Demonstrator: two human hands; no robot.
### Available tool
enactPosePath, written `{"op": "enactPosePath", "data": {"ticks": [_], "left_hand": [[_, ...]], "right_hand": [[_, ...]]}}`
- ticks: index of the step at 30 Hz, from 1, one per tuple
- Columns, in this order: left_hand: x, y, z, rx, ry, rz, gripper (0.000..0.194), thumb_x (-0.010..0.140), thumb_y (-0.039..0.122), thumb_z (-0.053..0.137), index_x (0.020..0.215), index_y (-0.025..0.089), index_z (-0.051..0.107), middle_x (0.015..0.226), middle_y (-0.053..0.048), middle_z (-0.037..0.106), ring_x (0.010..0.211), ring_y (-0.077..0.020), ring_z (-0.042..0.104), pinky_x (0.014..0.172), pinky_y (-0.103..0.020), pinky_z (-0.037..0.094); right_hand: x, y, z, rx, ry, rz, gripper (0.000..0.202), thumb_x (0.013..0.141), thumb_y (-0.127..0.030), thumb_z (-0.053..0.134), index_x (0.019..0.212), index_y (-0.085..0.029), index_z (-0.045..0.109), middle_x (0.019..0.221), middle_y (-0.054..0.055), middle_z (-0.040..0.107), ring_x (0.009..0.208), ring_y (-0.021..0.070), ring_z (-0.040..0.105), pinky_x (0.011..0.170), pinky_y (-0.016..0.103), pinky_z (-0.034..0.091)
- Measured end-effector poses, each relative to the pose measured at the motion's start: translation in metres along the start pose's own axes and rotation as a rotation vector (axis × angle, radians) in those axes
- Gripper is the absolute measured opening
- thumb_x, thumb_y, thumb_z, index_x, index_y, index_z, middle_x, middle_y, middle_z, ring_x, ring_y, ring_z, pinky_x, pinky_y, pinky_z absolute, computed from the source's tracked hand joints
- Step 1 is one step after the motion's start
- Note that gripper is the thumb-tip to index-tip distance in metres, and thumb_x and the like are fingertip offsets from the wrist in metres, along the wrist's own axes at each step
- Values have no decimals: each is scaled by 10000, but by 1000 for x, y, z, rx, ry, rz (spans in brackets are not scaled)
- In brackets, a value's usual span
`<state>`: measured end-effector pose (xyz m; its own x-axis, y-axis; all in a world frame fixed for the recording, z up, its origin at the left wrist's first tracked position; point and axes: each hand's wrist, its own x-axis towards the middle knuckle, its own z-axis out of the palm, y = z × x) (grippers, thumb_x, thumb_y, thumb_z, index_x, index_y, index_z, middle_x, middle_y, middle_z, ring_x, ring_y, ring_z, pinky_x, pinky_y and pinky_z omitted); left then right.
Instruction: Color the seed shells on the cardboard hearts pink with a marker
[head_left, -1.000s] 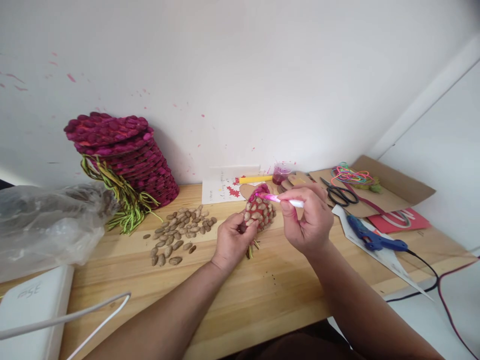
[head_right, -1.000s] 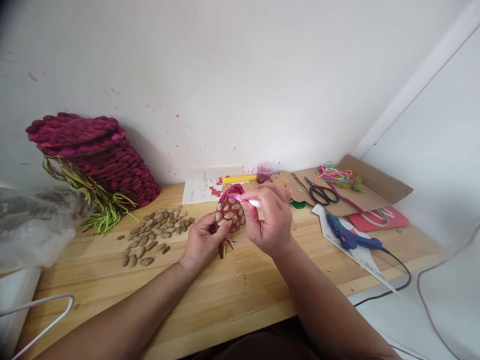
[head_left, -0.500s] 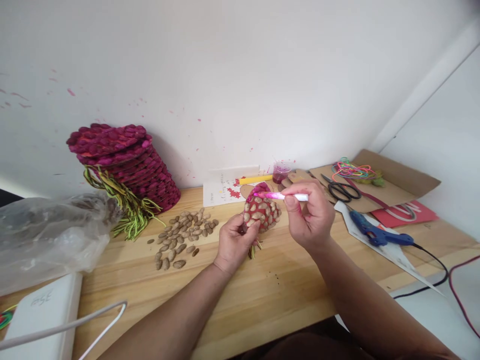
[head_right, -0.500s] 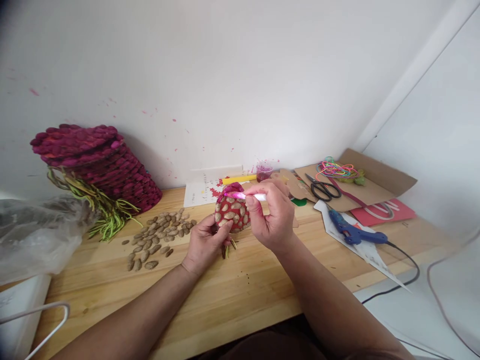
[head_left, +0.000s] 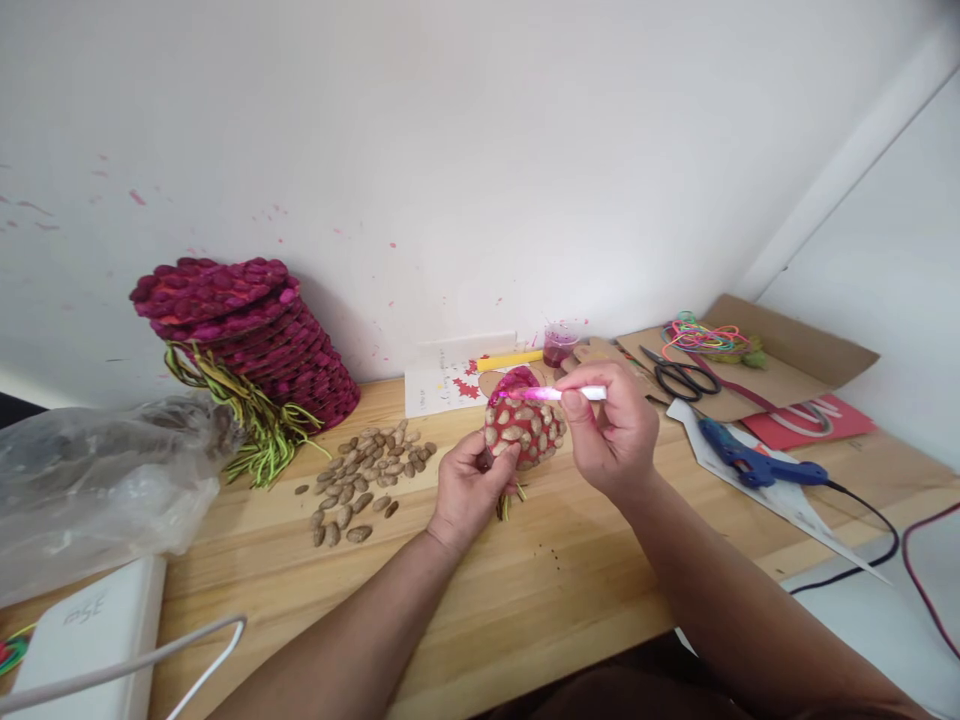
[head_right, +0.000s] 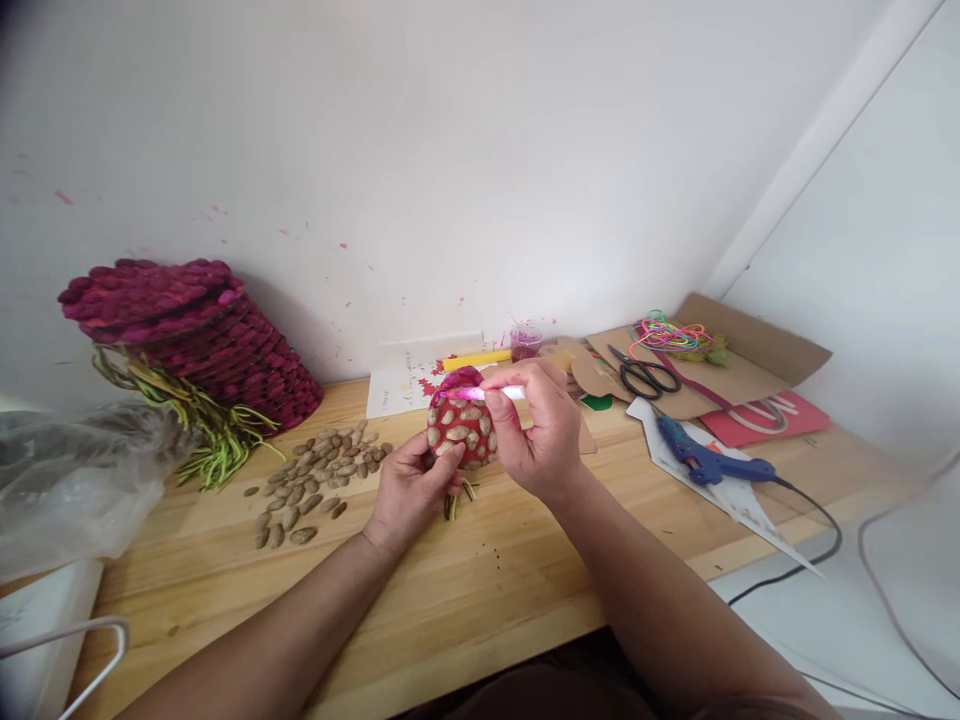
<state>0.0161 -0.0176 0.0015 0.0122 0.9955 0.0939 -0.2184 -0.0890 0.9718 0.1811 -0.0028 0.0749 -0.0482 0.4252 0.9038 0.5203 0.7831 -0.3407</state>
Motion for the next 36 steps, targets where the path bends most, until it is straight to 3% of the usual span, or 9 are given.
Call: {"op": "enactPosePath", "data": {"ticks": [19,27,36], "left_hand": [[-2,10,1,-83,-41,-81,387,704,488,899,814,178,695,578,33,635,447,-106,570,429,-217,504],[-1,6,-2,-134,-55,-105,428,709,525,903,823,174,687,530,31,643,422,-103,562,433,-208,483],[-2,5,-3,-166,-62,-136,444,688,518,923,826,162,697,532,37,640,414,-93,563,421,-192,481]], "right_hand": [[0,-1,2,-37,17,-35,94,964,-196,607,1021,-231,672,927,48,724,904,218,675,805,401,534],[1,-5,3,-106,-3,-123,111,941,-167,624,1016,-238,667,865,31,709,876,212,659,821,407,511],[0,-1,3,-19,-33,-43,90,952,-181,629,1009,-230,679,916,36,724,891,206,672,824,396,528]]}}
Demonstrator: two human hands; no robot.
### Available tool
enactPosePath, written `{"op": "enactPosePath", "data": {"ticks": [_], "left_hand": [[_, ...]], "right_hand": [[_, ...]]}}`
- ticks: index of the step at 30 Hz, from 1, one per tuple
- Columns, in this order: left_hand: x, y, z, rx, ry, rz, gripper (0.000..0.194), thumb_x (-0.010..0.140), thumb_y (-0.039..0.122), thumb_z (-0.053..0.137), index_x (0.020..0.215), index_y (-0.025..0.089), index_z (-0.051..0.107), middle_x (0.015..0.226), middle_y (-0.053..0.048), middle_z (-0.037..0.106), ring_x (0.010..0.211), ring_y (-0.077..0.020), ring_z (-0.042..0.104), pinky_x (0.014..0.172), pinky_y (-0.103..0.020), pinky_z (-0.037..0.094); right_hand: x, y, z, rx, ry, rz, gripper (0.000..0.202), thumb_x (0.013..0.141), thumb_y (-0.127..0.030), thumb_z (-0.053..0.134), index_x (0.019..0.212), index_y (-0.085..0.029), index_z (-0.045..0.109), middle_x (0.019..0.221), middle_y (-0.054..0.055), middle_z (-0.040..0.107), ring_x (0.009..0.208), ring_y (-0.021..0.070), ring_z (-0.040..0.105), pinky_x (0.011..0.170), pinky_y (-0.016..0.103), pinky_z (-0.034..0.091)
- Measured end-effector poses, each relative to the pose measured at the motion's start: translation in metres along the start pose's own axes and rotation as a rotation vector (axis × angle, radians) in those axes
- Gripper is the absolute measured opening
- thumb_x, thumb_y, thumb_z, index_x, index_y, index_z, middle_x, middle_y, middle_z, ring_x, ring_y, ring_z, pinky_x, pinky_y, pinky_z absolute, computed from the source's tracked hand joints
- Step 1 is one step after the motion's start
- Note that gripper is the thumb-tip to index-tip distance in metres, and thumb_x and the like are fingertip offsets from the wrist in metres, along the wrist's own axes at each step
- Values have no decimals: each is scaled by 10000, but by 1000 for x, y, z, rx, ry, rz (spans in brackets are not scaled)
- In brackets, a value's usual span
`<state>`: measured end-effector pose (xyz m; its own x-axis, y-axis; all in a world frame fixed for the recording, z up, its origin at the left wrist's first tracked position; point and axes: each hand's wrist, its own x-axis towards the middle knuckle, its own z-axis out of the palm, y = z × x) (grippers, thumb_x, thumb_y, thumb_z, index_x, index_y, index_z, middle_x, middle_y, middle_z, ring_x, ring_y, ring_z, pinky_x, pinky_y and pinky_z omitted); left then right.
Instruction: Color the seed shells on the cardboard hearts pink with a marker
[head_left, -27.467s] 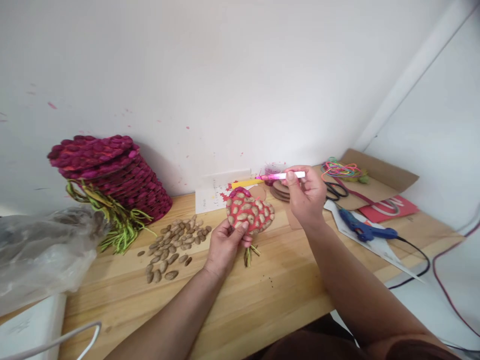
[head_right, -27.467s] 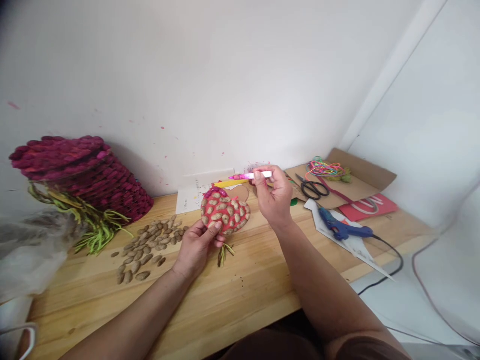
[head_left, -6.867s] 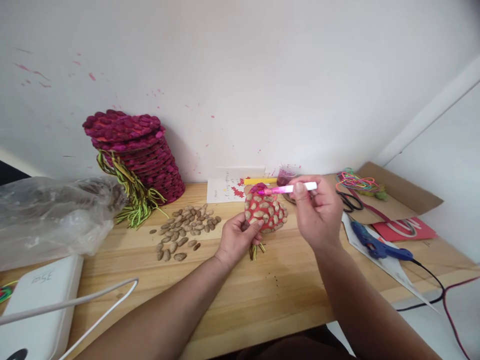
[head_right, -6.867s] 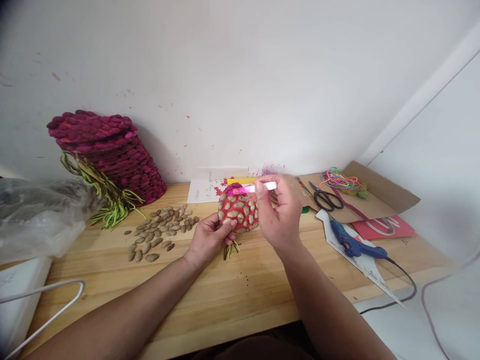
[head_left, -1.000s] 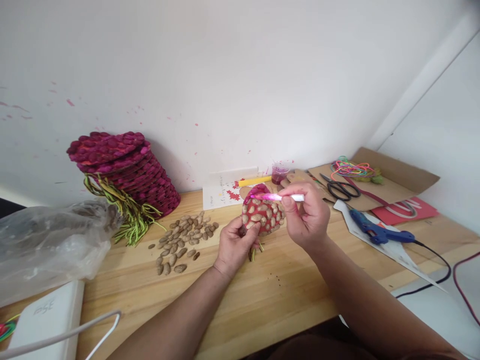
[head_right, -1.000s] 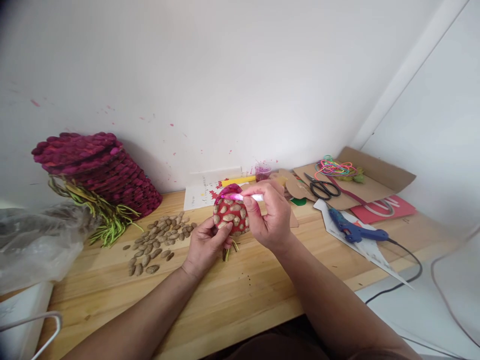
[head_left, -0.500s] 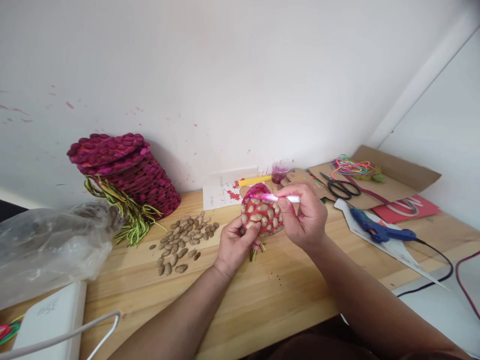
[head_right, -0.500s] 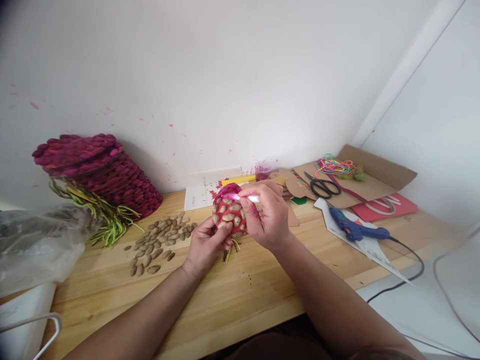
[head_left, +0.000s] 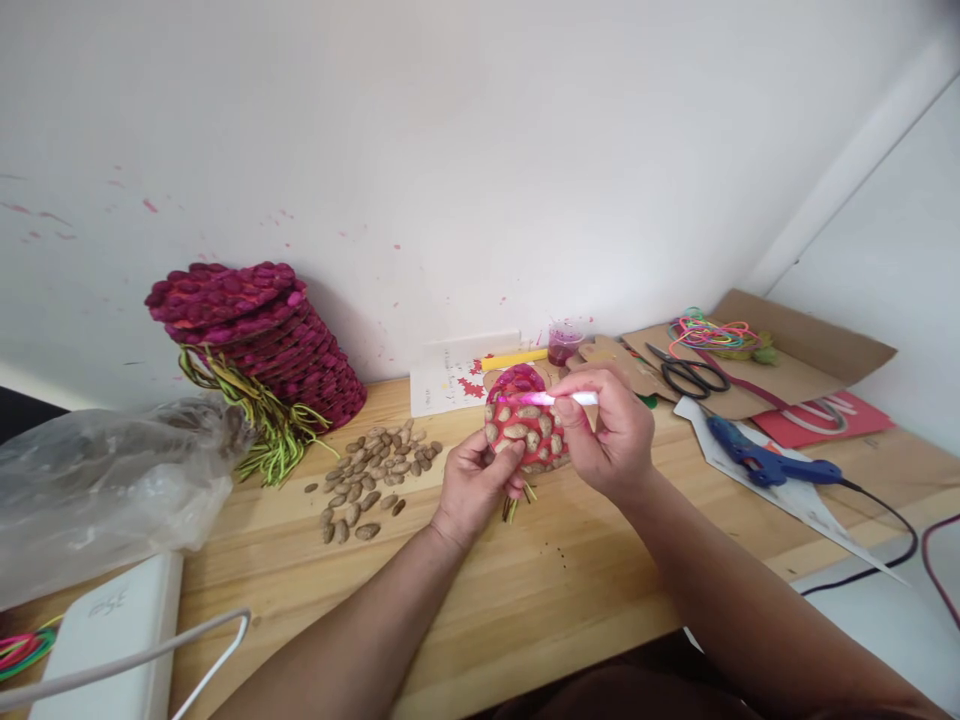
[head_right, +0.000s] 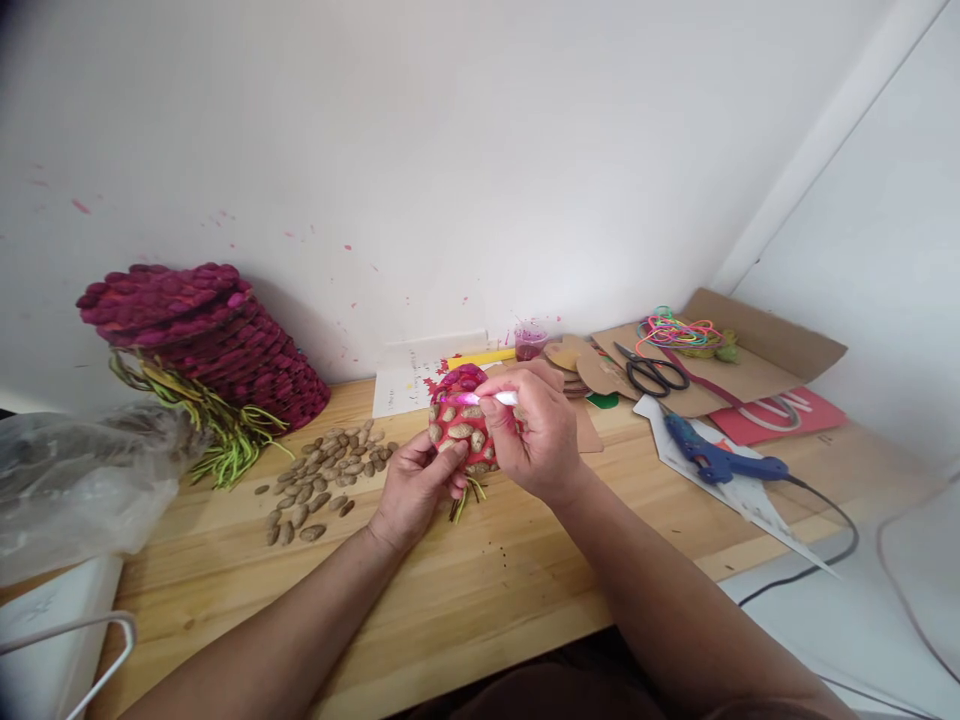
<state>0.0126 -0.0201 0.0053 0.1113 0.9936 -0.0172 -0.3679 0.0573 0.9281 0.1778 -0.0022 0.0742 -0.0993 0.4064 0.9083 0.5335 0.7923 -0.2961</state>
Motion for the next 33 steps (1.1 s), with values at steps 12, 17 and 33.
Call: {"op": "enactPosePath", "data": {"ticks": [12,17,33], "left_hand": [[-1,3,2,-1,-1,-13,445,685,521,923,803,159,693,522,38,633,407,-89,561,406,-179,469],[-1,4,2,-1,3,-6,451,670,526,927,791,157,697,535,35,635,414,-91,567,406,-183,473],[0,4,1,29,0,-27,428,685,509,906,810,163,688,514,46,618,400,-83,539,383,-167,444]], "right_hand": [[-2,2,2,6,12,25,92,963,-184,623,1017,-233,678,930,42,730,905,212,676,842,399,535],[-3,4,2,38,19,59,94,969,-185,623,1025,-236,680,956,44,739,928,214,686,862,401,539],[-2,3,3,2,17,19,120,950,-155,636,1026,-235,681,945,38,739,912,211,680,842,395,532]]}}
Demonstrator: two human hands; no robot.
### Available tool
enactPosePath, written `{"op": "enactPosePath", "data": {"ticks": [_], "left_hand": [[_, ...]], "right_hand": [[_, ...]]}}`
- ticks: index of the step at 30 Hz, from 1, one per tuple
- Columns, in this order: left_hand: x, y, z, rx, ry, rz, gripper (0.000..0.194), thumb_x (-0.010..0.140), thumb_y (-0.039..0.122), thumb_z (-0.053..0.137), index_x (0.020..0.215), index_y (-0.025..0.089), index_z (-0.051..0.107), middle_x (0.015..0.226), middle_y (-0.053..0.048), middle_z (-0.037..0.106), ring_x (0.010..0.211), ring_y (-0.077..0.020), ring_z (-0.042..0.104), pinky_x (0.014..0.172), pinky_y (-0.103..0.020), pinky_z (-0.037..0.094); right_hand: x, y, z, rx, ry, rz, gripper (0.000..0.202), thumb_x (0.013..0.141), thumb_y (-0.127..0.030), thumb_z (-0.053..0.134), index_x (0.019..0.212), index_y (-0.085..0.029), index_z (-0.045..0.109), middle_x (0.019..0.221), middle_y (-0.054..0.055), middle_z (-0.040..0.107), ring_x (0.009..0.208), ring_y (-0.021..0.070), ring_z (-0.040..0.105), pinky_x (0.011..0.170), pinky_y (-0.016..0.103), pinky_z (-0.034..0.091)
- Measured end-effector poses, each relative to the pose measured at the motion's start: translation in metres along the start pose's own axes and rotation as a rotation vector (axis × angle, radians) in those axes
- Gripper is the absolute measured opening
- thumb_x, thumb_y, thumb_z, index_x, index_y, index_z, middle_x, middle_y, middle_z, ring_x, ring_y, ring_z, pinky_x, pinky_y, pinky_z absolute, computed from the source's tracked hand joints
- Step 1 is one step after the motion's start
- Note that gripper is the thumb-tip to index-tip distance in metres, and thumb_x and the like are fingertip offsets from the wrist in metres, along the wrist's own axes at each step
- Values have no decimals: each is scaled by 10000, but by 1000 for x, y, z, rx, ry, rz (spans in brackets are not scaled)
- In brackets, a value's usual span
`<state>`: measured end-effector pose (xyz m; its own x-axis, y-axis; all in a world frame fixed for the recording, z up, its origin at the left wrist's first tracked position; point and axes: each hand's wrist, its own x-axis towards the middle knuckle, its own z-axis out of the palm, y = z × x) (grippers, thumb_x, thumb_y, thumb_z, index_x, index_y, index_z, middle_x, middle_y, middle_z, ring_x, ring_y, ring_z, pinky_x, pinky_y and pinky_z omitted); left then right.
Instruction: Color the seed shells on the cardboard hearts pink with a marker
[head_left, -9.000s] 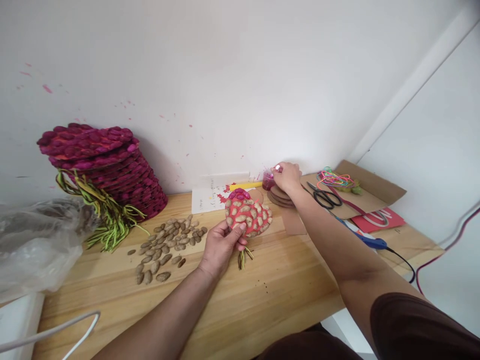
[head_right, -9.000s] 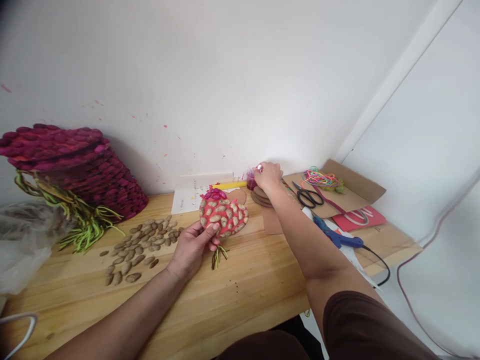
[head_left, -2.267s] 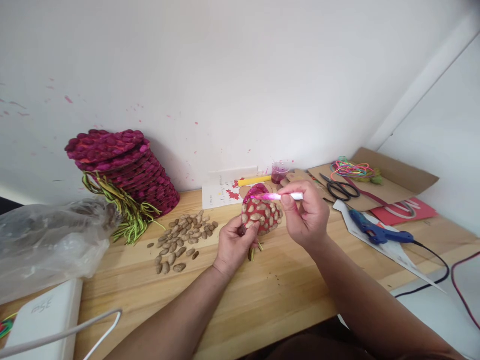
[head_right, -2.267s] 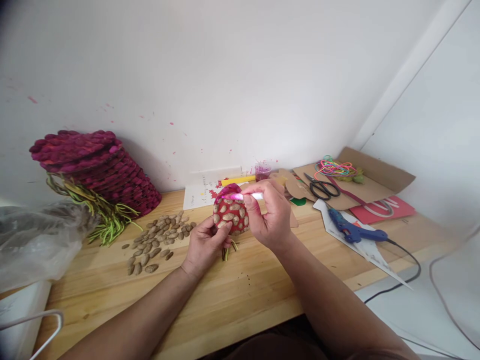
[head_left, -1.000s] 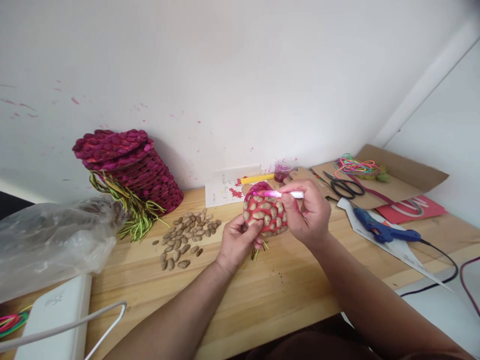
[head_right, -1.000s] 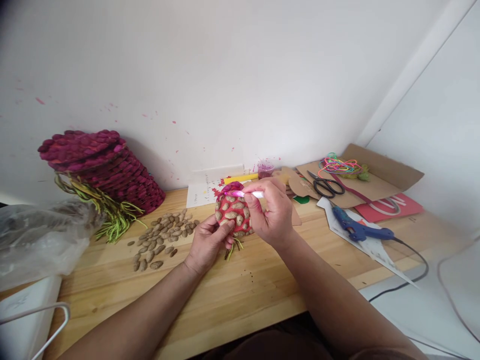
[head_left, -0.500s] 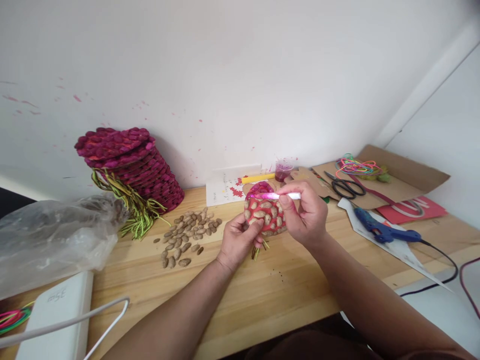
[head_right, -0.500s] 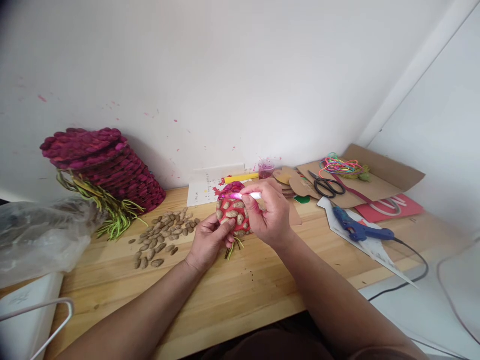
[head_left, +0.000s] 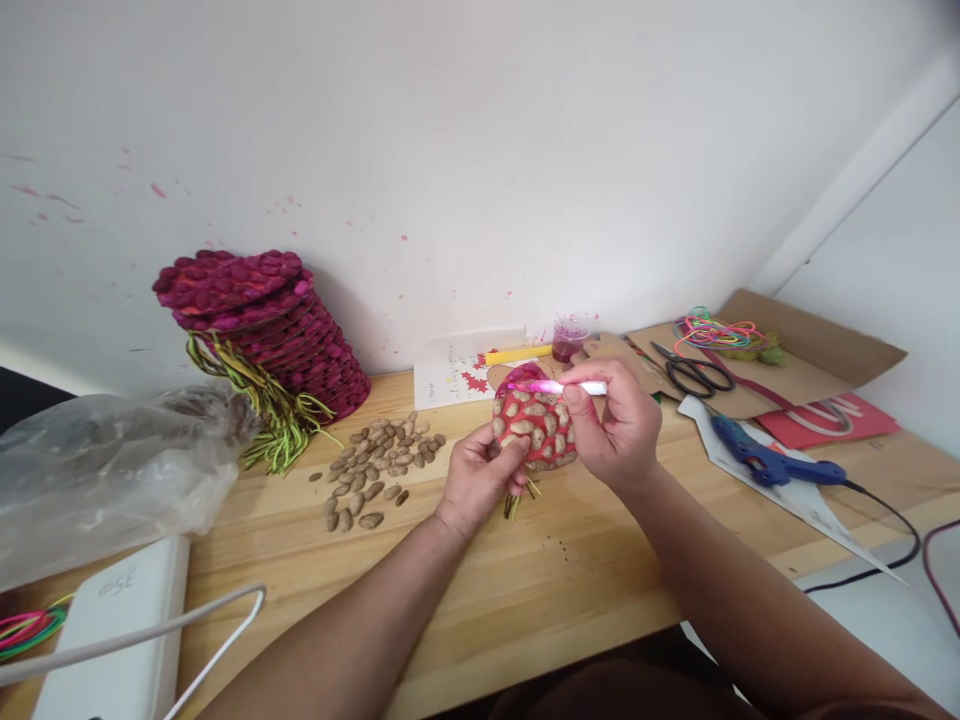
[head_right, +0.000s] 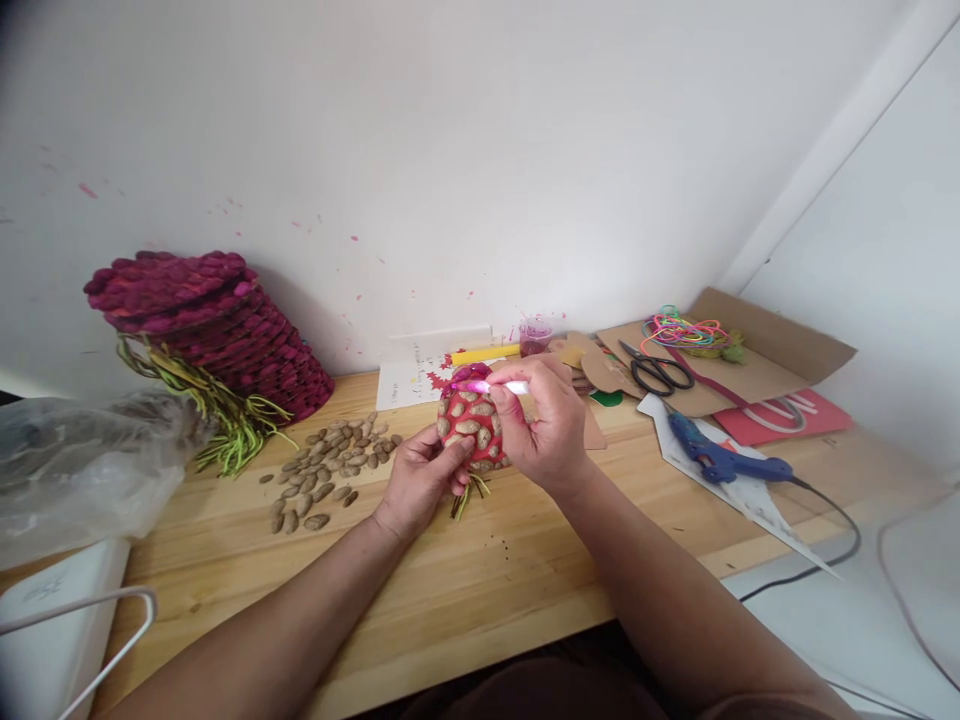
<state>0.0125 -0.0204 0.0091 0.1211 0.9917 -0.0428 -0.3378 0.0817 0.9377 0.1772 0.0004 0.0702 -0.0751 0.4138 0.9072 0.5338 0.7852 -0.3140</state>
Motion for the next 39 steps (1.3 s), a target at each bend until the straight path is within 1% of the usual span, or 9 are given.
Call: {"op": "enactPosePath", "data": {"ticks": [5,14,23,26,28,33,35,39], "left_hand": [[0,2,0,0,10,6,405,689,488,899,797,164,681,517,46,619,405,-84,545,387,-167,449],[0,3,1,-15,14,-11,399,668,469,906,777,164,673,520,41,624,409,-87,552,383,-172,452],[0,5,1,-5,3,-13,418,669,497,901,771,165,668,494,43,608,387,-83,523,372,-174,432],[1,6,1,-5,12,-11,431,661,511,902,774,163,675,496,41,607,382,-84,520,374,-179,433],[1,5,1,-7,19,-15,434,651,512,905,773,163,678,495,43,604,377,-86,519,375,-184,437],[1,5,1,-5,28,-38,417,647,496,898,741,171,653,476,42,596,366,-86,503,368,-186,429],[1,5,2,-3,32,-41,408,651,486,894,753,169,659,477,42,598,367,-84,500,369,-184,427],[1,6,1,12,36,-40,399,659,482,889,761,165,668,479,40,599,370,-84,501,374,-185,420]], "right_hand": [[1,-3,1,-61,-51,-83,114,939,-151,634,1008,-235,668,908,28,730,902,206,665,862,395,523],[1,-4,2,-71,-82,-120,115,940,-147,641,1006,-235,673,888,27,732,925,213,660,863,396,522],[1,-4,2,-97,-118,-165,123,948,-153,630,1023,-244,668,876,17,743,939,215,671,874,385,518],[1,-3,3,-117,-144,-193,127,951,-165,626,1033,-256,659,880,14,753,951,224,679,867,394,514],[1,-2,3,-122,-139,-208,137,950,-171,626,1044,-265,658,890,17,759,963,232,684,871,404,519],[2,0,0,-105,-77,-187,168,937,-151,616,1048,-268,664,878,25,745,900,233,674,830,405,547],[2,-1,1,-89,-91,-180,161,931,-145,626,1037,-261,663,875,25,743,896,230,670,829,403,546],[1,-1,3,-88,-146,-175,151,933,-141,636,1036,-248,663,901,25,756,925,225,668,876,408,533]]}}
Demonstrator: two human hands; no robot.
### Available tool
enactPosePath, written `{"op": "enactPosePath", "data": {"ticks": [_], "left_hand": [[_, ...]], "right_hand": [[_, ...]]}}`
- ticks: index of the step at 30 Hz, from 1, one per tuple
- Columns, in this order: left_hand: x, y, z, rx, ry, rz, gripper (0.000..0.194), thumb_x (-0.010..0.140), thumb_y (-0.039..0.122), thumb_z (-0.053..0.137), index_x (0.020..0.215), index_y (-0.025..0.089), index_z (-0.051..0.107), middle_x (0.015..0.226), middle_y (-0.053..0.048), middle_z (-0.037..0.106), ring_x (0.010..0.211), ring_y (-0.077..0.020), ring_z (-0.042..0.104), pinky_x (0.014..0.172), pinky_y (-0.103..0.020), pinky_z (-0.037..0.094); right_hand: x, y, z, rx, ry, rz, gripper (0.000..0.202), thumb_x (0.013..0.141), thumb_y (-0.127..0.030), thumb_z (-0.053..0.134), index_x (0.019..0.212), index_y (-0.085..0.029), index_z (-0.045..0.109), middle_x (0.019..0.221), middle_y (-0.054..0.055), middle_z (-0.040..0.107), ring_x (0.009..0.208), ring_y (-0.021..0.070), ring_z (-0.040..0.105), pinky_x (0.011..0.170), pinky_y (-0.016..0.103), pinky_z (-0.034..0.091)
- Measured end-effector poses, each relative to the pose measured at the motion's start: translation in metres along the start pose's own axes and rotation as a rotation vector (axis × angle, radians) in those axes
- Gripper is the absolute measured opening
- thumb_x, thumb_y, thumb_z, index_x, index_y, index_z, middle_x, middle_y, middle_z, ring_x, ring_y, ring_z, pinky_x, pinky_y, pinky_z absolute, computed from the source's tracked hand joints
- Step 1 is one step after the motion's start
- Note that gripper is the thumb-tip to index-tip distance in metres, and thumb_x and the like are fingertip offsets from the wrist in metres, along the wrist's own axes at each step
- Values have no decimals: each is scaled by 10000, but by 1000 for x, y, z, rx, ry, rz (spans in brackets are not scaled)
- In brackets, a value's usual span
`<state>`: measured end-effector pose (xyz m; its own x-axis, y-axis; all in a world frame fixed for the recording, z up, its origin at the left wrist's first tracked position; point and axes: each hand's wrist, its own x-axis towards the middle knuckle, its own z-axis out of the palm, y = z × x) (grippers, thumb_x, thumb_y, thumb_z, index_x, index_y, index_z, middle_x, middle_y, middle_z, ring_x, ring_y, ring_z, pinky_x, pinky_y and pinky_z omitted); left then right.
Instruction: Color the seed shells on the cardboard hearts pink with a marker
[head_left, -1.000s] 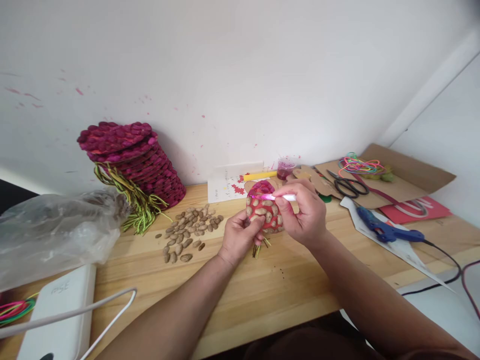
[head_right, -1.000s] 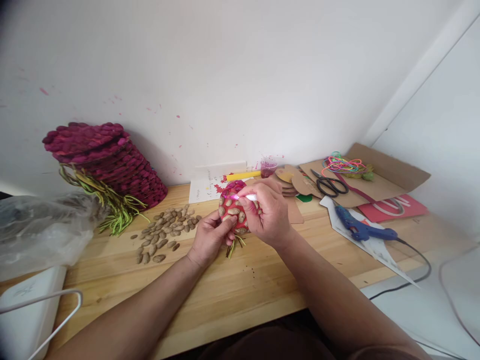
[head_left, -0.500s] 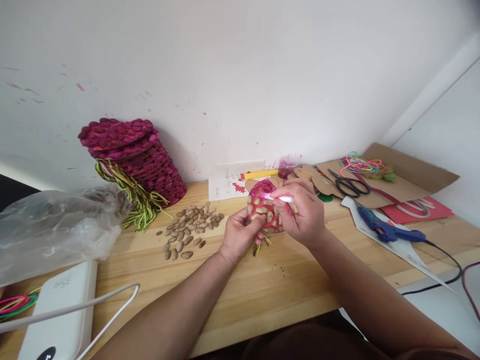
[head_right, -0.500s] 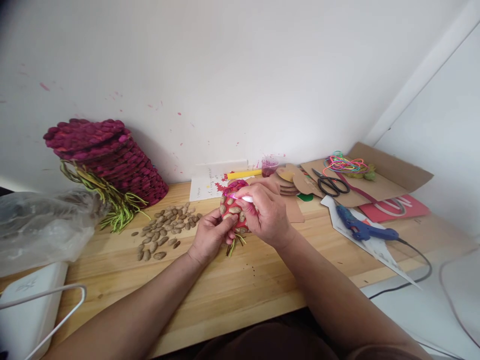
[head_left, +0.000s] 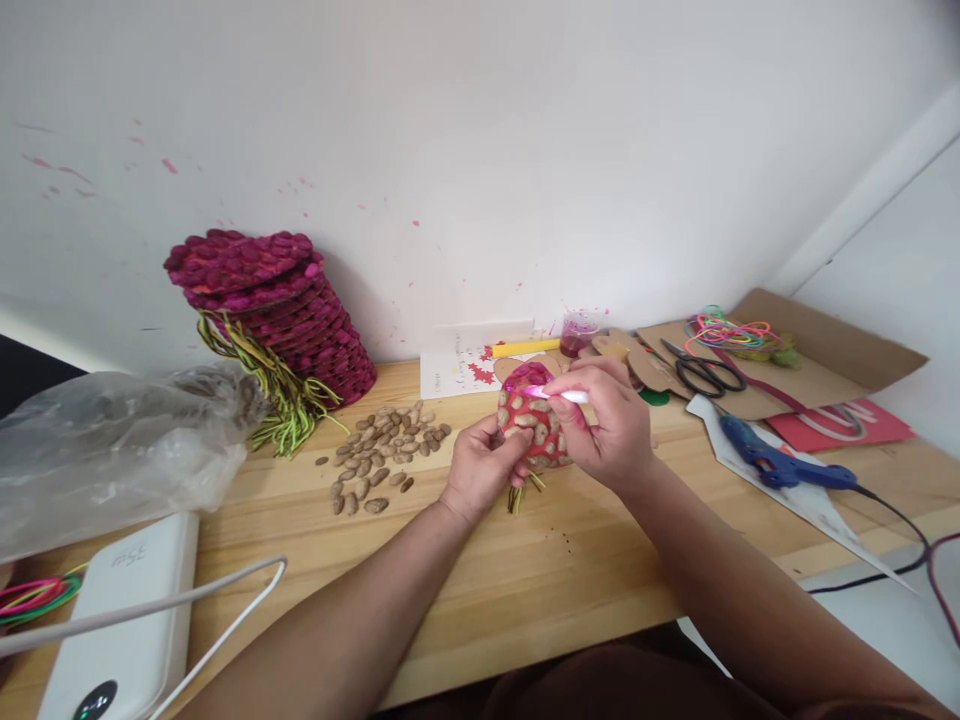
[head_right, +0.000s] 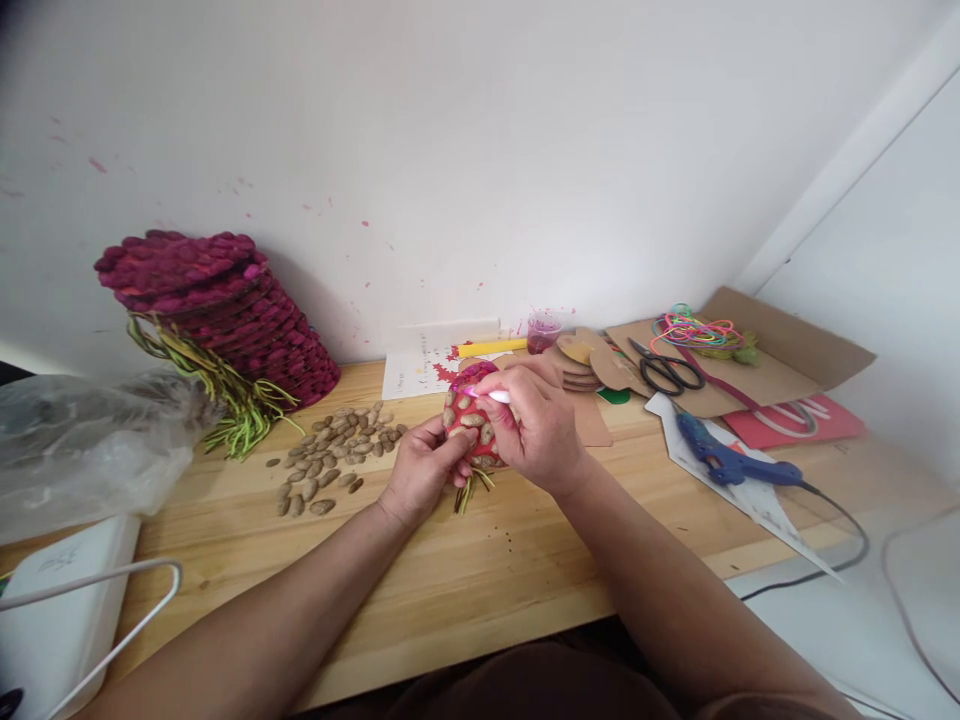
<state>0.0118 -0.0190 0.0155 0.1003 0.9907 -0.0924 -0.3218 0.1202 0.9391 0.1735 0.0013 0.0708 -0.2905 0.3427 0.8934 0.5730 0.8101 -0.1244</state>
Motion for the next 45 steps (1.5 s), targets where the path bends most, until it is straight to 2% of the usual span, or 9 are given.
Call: {"op": "enactPosePath", "data": {"ticks": [8,16,37,45], "left_hand": [[0,-3,-1,-2,2,-1,394,655,478,890,750,166,669,482,41,597,368,-90,507,368,-189,415],[1,-1,-1,-6,10,-12,388,656,473,892,747,167,672,484,37,600,373,-92,516,374,-190,420],[2,-3,-3,-104,-3,-22,392,621,457,910,746,165,679,512,40,604,374,-83,505,353,-187,373],[2,-2,-2,-105,3,-11,355,640,428,897,711,165,669,482,40,597,361,-77,483,344,-182,367]], "right_hand": [[0,5,-3,-59,48,9,140,933,-167,632,1029,-256,681,866,27,745,900,237,672,838,417,526],[1,1,-1,-30,-24,30,112,944,-167,623,1000,-251,672,865,24,749,911,228,679,841,406,517],[2,4,-4,31,15,84,101,949,-180,625,1000,-248,679,897,34,745,887,225,669,838,417,530],[1,5,-2,9,-25,91,86,959,-179,614,991,-239,667,907,36,750,895,222,668,846,408,528]]}}
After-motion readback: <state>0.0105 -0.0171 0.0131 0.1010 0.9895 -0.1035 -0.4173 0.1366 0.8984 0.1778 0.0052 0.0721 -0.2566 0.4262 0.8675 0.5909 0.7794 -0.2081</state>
